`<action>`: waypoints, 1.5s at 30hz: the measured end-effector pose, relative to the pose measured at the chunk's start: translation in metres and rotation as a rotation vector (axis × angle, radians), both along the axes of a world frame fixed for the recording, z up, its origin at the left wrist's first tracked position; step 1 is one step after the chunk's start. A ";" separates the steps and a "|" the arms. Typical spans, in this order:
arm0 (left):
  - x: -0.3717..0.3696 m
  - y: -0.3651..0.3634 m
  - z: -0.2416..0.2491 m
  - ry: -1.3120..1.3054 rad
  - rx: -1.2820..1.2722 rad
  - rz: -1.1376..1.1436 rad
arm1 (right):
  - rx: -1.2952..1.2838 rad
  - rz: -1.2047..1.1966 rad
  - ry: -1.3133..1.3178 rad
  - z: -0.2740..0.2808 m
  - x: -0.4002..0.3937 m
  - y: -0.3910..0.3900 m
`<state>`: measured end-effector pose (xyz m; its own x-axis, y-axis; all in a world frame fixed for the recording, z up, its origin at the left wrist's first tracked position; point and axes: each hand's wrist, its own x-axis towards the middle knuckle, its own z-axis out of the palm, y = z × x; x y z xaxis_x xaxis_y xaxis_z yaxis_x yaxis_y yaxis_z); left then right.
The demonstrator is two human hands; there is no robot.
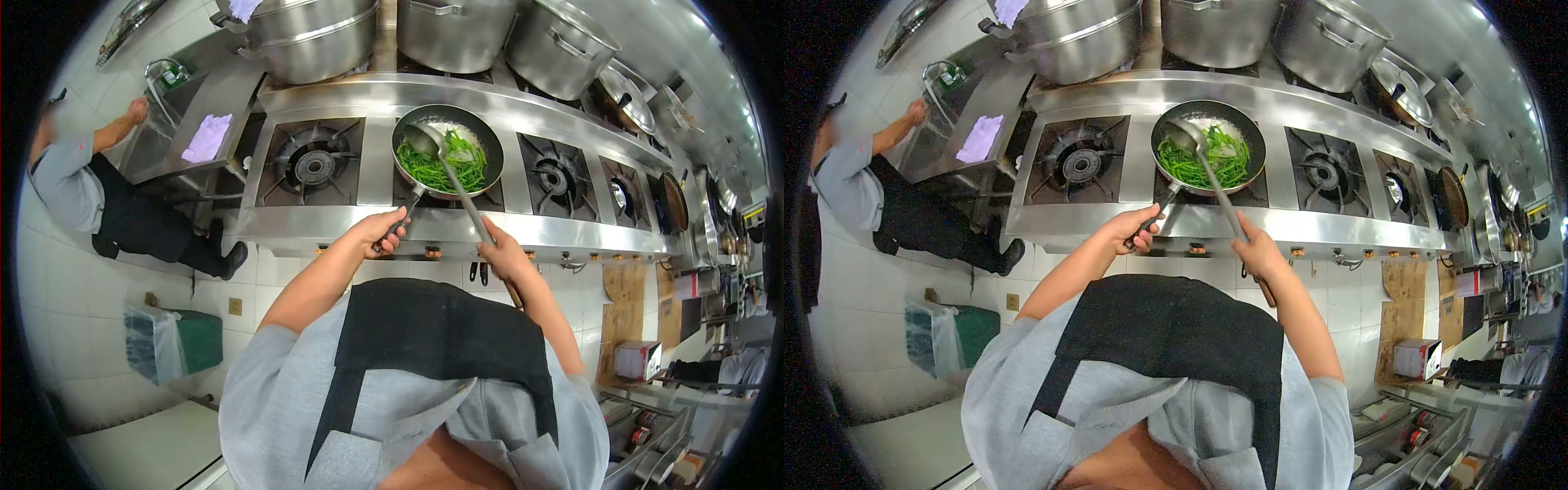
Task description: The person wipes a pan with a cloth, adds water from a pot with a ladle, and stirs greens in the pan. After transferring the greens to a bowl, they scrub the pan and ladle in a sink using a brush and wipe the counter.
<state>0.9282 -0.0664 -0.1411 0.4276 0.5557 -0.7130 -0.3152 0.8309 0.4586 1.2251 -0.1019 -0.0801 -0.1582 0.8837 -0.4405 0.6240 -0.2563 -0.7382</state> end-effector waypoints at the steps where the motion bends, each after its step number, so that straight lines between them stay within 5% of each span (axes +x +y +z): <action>1: 0.000 0.001 0.002 0.014 0.009 0.000 | 0.088 -0.022 -0.060 -0.017 0.002 0.011; 6: -0.003 0.003 -0.006 -0.029 -0.011 0.003 | 0.172 -0.104 -0.098 0.001 0.032 0.004; 13: -0.003 0.003 -0.002 -0.034 -0.007 0.005 | 0.308 0.039 -0.614 0.020 0.035 -0.029; 15: -0.003 0.004 0.000 -0.039 -0.020 0.005 | -0.078 -0.187 0.101 0.061 0.016 -0.048; 18: -0.004 0.004 -0.001 -0.038 -0.017 0.005 | -0.102 -0.142 0.287 0.081 0.024 -0.059; 24: -0.010 0.007 0.003 -0.011 -0.015 -0.017 | -0.099 -0.051 0.013 0.120 0.027 -0.071; 30: -0.010 0.007 0.003 -0.006 -0.003 -0.030 | 0.041 -0.002 -0.231 0.040 0.027 -0.023; 34: -0.011 0.007 0.008 -0.010 -0.020 -0.032 | 0.006 -0.022 -0.208 0.070 0.013 -0.042; 39: -0.010 0.009 0.001 -0.001 -0.009 -0.030 | -0.068 0.027 0.031 0.038 0.014 -0.006; 41: -0.009 0.007 0.001 0.006 -0.012 -0.026 | 0.048 -0.002 -0.034 -0.003 0.012 0.018; 45: -0.013 0.010 0.004 0.046 0.011 -0.027 | 0.104 -0.070 -0.159 0.025 0.008 0.001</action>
